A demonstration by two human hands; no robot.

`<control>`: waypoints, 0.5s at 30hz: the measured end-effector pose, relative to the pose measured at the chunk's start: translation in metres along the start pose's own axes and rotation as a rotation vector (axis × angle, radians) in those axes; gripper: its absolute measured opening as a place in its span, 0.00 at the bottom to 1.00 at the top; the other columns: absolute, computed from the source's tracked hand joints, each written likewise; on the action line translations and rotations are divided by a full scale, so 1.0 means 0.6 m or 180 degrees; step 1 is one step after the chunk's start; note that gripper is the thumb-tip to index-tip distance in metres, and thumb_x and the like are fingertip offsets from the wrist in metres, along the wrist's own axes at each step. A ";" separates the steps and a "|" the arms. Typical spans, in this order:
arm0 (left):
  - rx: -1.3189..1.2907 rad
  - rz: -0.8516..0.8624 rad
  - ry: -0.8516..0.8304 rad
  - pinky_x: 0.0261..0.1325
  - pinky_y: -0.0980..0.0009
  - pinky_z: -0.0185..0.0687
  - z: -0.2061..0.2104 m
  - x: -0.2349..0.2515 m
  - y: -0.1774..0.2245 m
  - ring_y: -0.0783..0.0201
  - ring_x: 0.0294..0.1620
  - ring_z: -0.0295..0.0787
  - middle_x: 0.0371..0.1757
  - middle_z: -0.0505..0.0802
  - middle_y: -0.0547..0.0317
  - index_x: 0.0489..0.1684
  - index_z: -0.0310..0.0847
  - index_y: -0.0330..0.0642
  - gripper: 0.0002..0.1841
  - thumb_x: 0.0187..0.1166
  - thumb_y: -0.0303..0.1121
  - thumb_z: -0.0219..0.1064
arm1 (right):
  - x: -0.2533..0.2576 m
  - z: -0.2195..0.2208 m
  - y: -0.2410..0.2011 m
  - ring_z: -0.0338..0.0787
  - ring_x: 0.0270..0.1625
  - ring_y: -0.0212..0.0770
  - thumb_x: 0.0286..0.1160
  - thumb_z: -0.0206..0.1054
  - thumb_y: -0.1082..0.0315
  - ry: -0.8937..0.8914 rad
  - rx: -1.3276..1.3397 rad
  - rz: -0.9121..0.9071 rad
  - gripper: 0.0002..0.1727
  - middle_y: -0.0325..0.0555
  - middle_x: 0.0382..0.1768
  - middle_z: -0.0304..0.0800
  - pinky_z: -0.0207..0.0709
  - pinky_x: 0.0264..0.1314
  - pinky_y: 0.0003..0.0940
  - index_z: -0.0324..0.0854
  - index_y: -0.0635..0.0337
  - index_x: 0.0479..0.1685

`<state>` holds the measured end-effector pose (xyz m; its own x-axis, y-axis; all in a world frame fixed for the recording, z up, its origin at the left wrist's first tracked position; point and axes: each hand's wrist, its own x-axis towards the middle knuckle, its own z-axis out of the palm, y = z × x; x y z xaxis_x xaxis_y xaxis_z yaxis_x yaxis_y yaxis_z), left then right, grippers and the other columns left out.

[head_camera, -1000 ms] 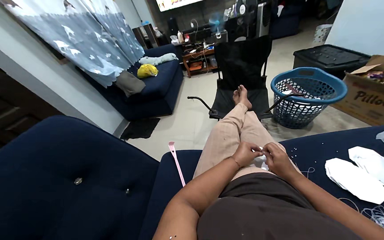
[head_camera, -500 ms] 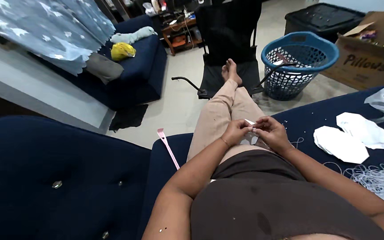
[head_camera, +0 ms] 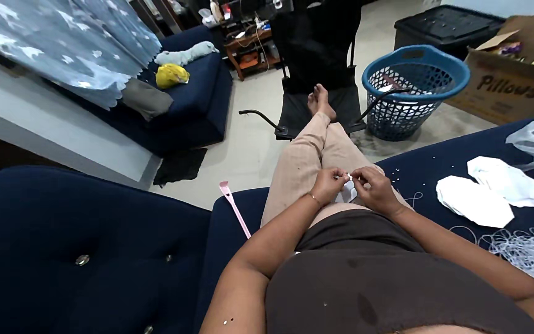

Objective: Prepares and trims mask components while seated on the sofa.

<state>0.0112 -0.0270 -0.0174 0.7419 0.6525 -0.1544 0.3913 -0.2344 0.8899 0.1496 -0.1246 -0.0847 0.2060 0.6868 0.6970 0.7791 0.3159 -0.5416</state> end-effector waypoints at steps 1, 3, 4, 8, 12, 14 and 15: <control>0.0181 0.0027 0.0003 0.52 0.70 0.85 0.000 -0.001 0.003 0.65 0.46 0.88 0.61 0.87 0.42 0.53 0.84 0.25 0.12 0.86 0.28 0.63 | 0.001 0.000 -0.001 0.91 0.38 0.47 0.72 0.64 0.76 -0.0002 -0.0055 -0.0047 0.09 0.57 0.39 0.92 0.86 0.46 0.38 0.89 0.69 0.41; 0.0628 0.0218 0.0053 0.59 0.66 0.84 0.002 -0.003 0.007 0.59 0.52 0.88 0.64 0.87 0.39 0.54 0.84 0.25 0.12 0.86 0.28 0.61 | 0.001 0.001 -0.001 0.91 0.40 0.50 0.72 0.63 0.76 -0.0049 -0.0130 -0.0048 0.10 0.57 0.40 0.92 0.86 0.47 0.40 0.90 0.68 0.41; 0.0877 0.0352 0.0087 0.61 0.65 0.83 0.004 -0.005 0.009 0.57 0.53 0.88 0.65 0.86 0.38 0.54 0.84 0.24 0.13 0.86 0.27 0.61 | 0.001 0.000 -0.001 0.92 0.40 0.51 0.72 0.63 0.76 -0.0093 -0.0138 -0.0011 0.09 0.58 0.40 0.92 0.87 0.48 0.42 0.90 0.69 0.40; 0.1447 0.1040 0.0280 0.64 0.63 0.84 0.012 -0.010 -0.005 0.53 0.53 0.90 0.63 0.87 0.36 0.50 0.86 0.24 0.12 0.84 0.25 0.61 | 0.002 -0.001 -0.002 0.92 0.40 0.52 0.69 0.62 0.77 -0.0236 -0.0135 0.0140 0.10 0.58 0.39 0.91 0.87 0.46 0.43 0.89 0.69 0.40; 0.1510 0.1562 0.0396 0.58 0.62 0.88 0.014 -0.012 -0.014 0.53 0.47 0.92 0.60 0.88 0.36 0.38 0.88 0.25 0.10 0.80 0.23 0.62 | 0.002 -0.003 -0.002 0.92 0.40 0.50 0.70 0.62 0.77 -0.0240 -0.0031 0.0226 0.10 0.58 0.40 0.92 0.87 0.47 0.42 0.89 0.69 0.41; 0.1504 0.1620 0.0339 0.56 0.62 0.88 0.014 -0.009 -0.016 0.54 0.45 0.91 0.59 0.88 0.36 0.37 0.88 0.25 0.10 0.79 0.22 0.61 | 0.000 -0.001 0.000 0.91 0.39 0.48 0.71 0.62 0.77 -0.0134 0.0046 0.0211 0.10 0.57 0.40 0.92 0.86 0.47 0.40 0.89 0.69 0.42; 0.1468 0.1607 0.0303 0.56 0.63 0.88 0.013 -0.007 -0.015 0.54 0.45 0.91 0.58 0.88 0.36 0.38 0.89 0.25 0.10 0.78 0.22 0.61 | 0.000 -0.002 0.000 0.90 0.39 0.47 0.71 0.63 0.76 -0.0080 0.0079 0.0190 0.09 0.56 0.39 0.91 0.86 0.47 0.39 0.87 0.69 0.43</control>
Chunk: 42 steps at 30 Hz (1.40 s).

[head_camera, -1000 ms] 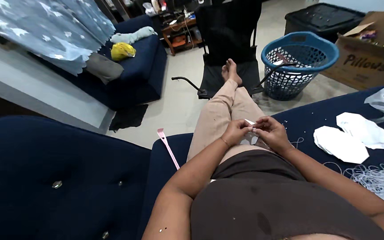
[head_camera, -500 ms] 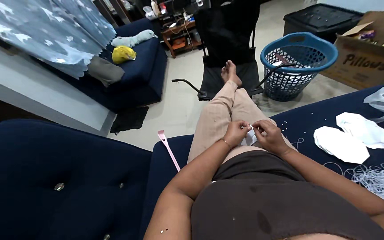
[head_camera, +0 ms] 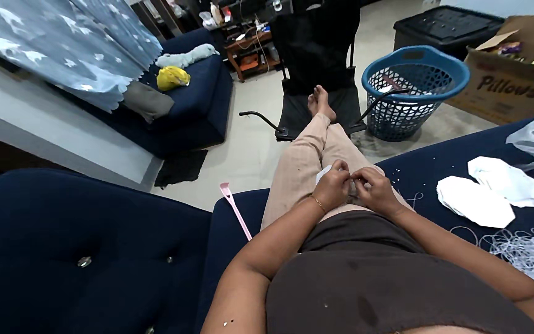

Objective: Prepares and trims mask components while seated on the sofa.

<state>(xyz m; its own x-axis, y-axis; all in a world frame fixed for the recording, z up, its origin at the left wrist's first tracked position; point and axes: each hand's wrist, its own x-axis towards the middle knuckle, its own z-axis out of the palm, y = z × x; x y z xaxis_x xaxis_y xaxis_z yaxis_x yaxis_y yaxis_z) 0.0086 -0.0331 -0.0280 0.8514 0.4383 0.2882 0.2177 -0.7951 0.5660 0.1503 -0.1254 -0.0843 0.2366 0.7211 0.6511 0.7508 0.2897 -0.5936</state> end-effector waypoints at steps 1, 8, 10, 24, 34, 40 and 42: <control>-0.0089 -0.0034 -0.0053 0.55 0.64 0.87 -0.002 0.001 0.000 0.55 0.44 0.90 0.57 0.88 0.36 0.38 0.89 0.25 0.10 0.78 0.22 0.62 | 0.001 -0.001 -0.002 0.90 0.39 0.47 0.72 0.63 0.76 0.0043 0.0030 -0.0030 0.09 0.57 0.39 0.90 0.86 0.46 0.39 0.86 0.69 0.44; -0.1775 -0.0569 -0.0013 0.49 0.80 0.83 -0.014 -0.002 -0.017 0.75 0.43 0.83 0.59 0.84 0.46 0.42 0.88 0.26 0.06 0.77 0.23 0.69 | 0.004 -0.002 0.001 0.87 0.42 0.34 0.74 0.62 0.76 0.0047 0.0842 0.0094 0.06 0.50 0.41 0.87 0.83 0.50 0.29 0.78 0.69 0.44; -0.2192 -0.0673 0.0046 0.53 0.78 0.84 -0.013 -0.002 -0.020 0.74 0.48 0.84 0.58 0.85 0.49 0.40 0.88 0.28 0.05 0.75 0.22 0.69 | 0.007 -0.003 -0.002 0.87 0.43 0.30 0.73 0.63 0.77 0.0039 0.1115 0.0217 0.05 0.47 0.41 0.88 0.83 0.51 0.27 0.78 0.68 0.43; -0.1749 -0.1041 0.0150 0.55 0.78 0.82 -0.017 0.006 -0.007 0.71 0.49 0.83 0.56 0.86 0.45 0.38 0.86 0.24 0.06 0.77 0.22 0.67 | 0.004 -0.004 -0.007 0.87 0.36 0.41 0.74 0.65 0.73 0.0329 0.0187 -0.0190 0.09 0.53 0.36 0.89 0.83 0.44 0.31 0.86 0.69 0.46; -0.0229 -0.0683 -0.0026 0.63 0.66 0.84 -0.019 0.009 0.015 0.55 0.54 0.87 0.63 0.84 0.34 0.45 0.86 0.22 0.10 0.80 0.24 0.64 | 0.011 0.002 0.000 0.92 0.46 0.56 0.69 0.61 0.76 0.0054 -0.0388 -0.0380 0.11 0.58 0.42 0.92 0.86 0.52 0.47 0.91 0.66 0.39; 0.0190 0.0069 0.0222 0.55 0.59 0.89 -0.008 0.001 0.013 0.50 0.49 0.92 0.61 0.86 0.34 0.35 0.87 0.23 0.08 0.77 0.22 0.63 | 0.015 -0.001 -0.005 0.92 0.42 0.54 0.68 0.61 0.77 -0.0090 -0.0154 -0.0122 0.11 0.57 0.39 0.92 0.86 0.49 0.47 0.90 0.68 0.38; 0.0206 0.0172 0.0223 0.53 0.59 0.90 -0.008 0.001 0.014 0.50 0.47 0.92 0.60 0.87 0.34 0.34 0.87 0.24 0.08 0.77 0.21 0.63 | 0.012 0.002 -0.003 0.91 0.41 0.52 0.68 0.61 0.76 -0.0001 -0.0129 -0.0159 0.11 0.56 0.38 0.92 0.86 0.48 0.44 0.90 0.68 0.38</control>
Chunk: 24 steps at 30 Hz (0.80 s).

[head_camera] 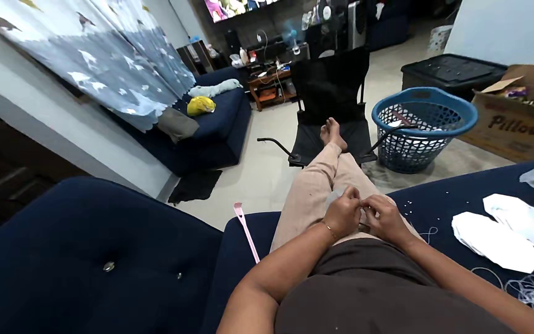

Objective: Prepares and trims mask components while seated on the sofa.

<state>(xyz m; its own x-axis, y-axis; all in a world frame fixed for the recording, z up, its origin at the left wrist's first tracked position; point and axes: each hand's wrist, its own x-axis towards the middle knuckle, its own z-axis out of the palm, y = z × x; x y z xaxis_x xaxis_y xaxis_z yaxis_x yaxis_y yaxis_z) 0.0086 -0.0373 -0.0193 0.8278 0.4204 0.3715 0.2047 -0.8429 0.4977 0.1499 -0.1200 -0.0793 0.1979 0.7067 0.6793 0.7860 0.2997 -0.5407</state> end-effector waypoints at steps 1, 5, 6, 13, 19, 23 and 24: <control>-0.0019 0.0019 -0.0013 0.52 0.59 0.90 -0.001 0.001 0.000 0.51 0.46 0.92 0.60 0.87 0.34 0.34 0.87 0.24 0.08 0.77 0.22 0.63 | -0.001 0.001 0.000 0.91 0.41 0.51 0.67 0.61 0.76 0.0063 -0.0015 -0.0048 0.11 0.55 0.39 0.92 0.85 0.48 0.43 0.90 0.67 0.39; -0.0217 0.0060 -0.0222 0.56 0.59 0.88 -0.004 0.006 -0.004 0.51 0.48 0.90 0.59 0.85 0.33 0.37 0.88 0.23 0.08 0.75 0.21 0.65 | 0.000 -0.002 -0.004 0.90 0.40 0.49 0.72 0.61 0.74 0.0272 -0.0139 -0.0361 0.09 0.55 0.39 0.91 0.85 0.47 0.41 0.86 0.68 0.44; -0.0293 0.0102 -0.0197 0.56 0.60 0.88 -0.005 0.006 -0.006 0.51 0.48 0.90 0.58 0.86 0.32 0.35 0.88 0.23 0.08 0.74 0.21 0.65 | 0.000 -0.003 -0.004 0.89 0.39 0.49 0.74 0.61 0.74 0.0273 -0.0119 -0.0374 0.09 0.56 0.38 0.89 0.85 0.45 0.40 0.84 0.69 0.45; -0.1495 -0.0273 -0.0011 0.47 0.79 0.83 -0.007 -0.004 -0.023 0.72 0.39 0.83 0.54 0.86 0.41 0.35 0.89 0.25 0.07 0.75 0.23 0.68 | -0.003 -0.007 0.000 0.87 0.40 0.36 0.75 0.63 0.74 0.0099 0.0849 0.0144 0.06 0.51 0.41 0.87 0.83 0.45 0.31 0.77 0.69 0.45; -0.2761 -0.0794 0.0036 0.54 0.78 0.84 -0.004 -0.006 -0.031 0.74 0.48 0.84 0.54 0.86 0.52 0.36 0.88 0.28 0.03 0.73 0.20 0.70 | 0.002 -0.012 -0.007 0.88 0.45 0.28 0.72 0.64 0.78 0.0014 0.1798 0.0647 0.05 0.41 0.43 0.89 0.84 0.53 0.27 0.78 0.64 0.42; -0.2853 -0.0987 0.0032 0.54 0.78 0.84 -0.005 -0.004 -0.029 0.74 0.49 0.84 0.54 0.86 0.53 0.37 0.88 0.28 0.03 0.74 0.19 0.69 | 0.000 -0.011 -0.008 0.89 0.44 0.27 0.71 0.64 0.78 0.0104 0.1718 0.0685 0.07 0.41 0.42 0.91 0.85 0.55 0.25 0.85 0.66 0.44; -0.2863 -0.1008 0.0049 0.54 0.78 0.84 -0.005 -0.004 -0.029 0.74 0.49 0.84 0.54 0.86 0.53 0.37 0.88 0.28 0.03 0.74 0.19 0.69 | -0.001 -0.010 -0.007 0.89 0.44 0.26 0.70 0.65 0.78 0.0152 0.1650 0.0656 0.07 0.41 0.42 0.91 0.85 0.54 0.25 0.85 0.66 0.43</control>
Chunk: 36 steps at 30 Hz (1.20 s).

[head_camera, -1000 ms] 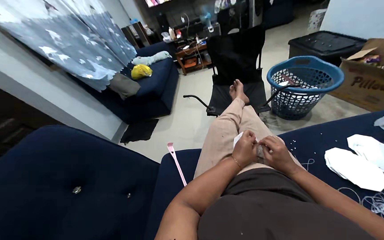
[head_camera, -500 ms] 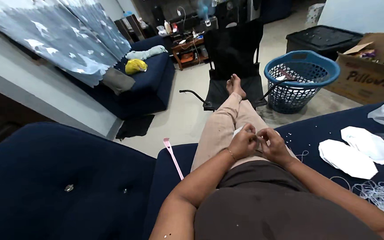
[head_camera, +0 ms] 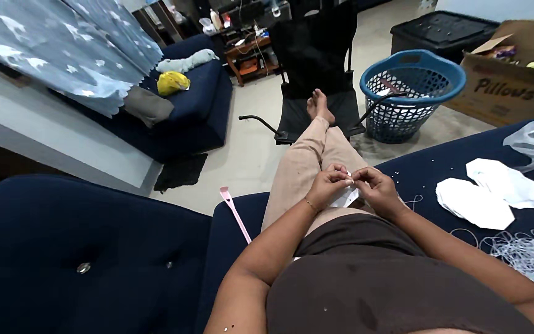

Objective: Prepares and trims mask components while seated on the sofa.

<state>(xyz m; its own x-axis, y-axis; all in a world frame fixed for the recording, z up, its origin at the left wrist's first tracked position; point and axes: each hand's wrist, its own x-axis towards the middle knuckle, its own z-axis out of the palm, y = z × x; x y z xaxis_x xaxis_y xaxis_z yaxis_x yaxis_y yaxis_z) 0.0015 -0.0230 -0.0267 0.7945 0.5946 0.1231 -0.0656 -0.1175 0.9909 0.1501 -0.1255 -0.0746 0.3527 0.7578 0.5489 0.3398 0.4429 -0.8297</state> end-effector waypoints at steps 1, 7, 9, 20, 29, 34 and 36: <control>-0.0013 -0.0005 0.0031 0.53 0.78 0.83 0.000 0.000 0.000 0.74 0.48 0.84 0.54 0.86 0.53 0.37 0.88 0.28 0.03 0.74 0.19 0.69 | -0.001 0.000 0.002 0.89 0.44 0.27 0.70 0.66 0.77 0.0040 -0.0083 -0.0064 0.07 0.41 0.42 0.92 0.85 0.54 0.25 0.86 0.66 0.43; 0.0152 0.0032 0.0229 0.54 0.78 0.84 0.001 0.001 0.001 0.73 0.47 0.84 0.52 0.87 0.51 0.36 0.88 0.26 0.03 0.73 0.18 0.69 | -0.001 -0.002 0.002 0.90 0.47 0.34 0.73 0.66 0.70 0.0047 -0.0751 -0.0570 0.10 0.48 0.44 0.94 0.83 0.57 0.29 0.90 0.65 0.43; 0.0353 0.0080 0.0242 0.54 0.78 0.84 -0.001 0.004 0.000 0.73 0.47 0.84 0.52 0.87 0.49 0.36 0.88 0.26 0.03 0.74 0.19 0.69 | 0.001 -0.002 0.002 0.91 0.48 0.37 0.74 0.67 0.68 0.0042 -0.0919 -0.0719 0.11 0.50 0.44 0.94 0.84 0.57 0.31 0.91 0.65 0.43; 0.1060 0.0305 0.0091 0.53 0.78 0.82 -0.001 0.008 -0.003 0.70 0.47 0.83 0.53 0.85 0.44 0.35 0.88 0.24 0.04 0.73 0.19 0.69 | 0.009 0.005 0.011 0.93 0.40 0.50 0.73 0.62 0.70 0.0093 -0.1954 -0.1327 0.11 0.52 0.36 0.94 0.86 0.48 0.42 0.90 0.65 0.33; 0.1153 0.0080 0.0057 0.58 0.73 0.82 -0.005 0.006 0.001 0.65 0.53 0.85 0.56 0.88 0.40 0.40 0.88 0.23 0.06 0.77 0.20 0.68 | 0.004 -0.003 -0.006 0.85 0.34 0.31 0.74 0.61 0.70 -0.0192 -0.0770 0.0237 0.10 0.46 0.33 0.88 0.81 0.41 0.27 0.85 0.67 0.41; 0.1409 -0.0021 0.0271 0.57 0.72 0.83 0.001 0.005 0.020 0.62 0.53 0.85 0.58 0.86 0.38 0.40 0.87 0.23 0.06 0.75 0.21 0.67 | 0.010 -0.022 -0.052 0.87 0.35 0.23 0.76 0.60 0.71 -0.1011 0.0835 0.0611 0.06 0.27 0.32 0.88 0.84 0.44 0.25 0.83 0.56 0.39; 0.1441 0.0078 0.0345 0.55 0.73 0.83 0.005 0.003 0.028 0.63 0.52 0.85 0.59 0.85 0.37 0.40 0.87 0.23 0.07 0.75 0.21 0.66 | 0.013 -0.028 -0.057 0.86 0.37 0.23 0.76 0.61 0.70 -0.1202 0.1071 0.0417 0.06 0.25 0.34 0.88 0.83 0.46 0.25 0.84 0.53 0.39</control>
<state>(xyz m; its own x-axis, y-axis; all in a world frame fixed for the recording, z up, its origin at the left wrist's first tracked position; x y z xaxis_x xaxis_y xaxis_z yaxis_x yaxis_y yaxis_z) 0.0037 -0.0264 -0.0101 0.7268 0.6642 0.1751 0.2057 -0.4537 0.8671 0.1557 -0.1426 -0.0399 0.0133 0.9097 0.4150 -0.0069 0.4152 -0.9097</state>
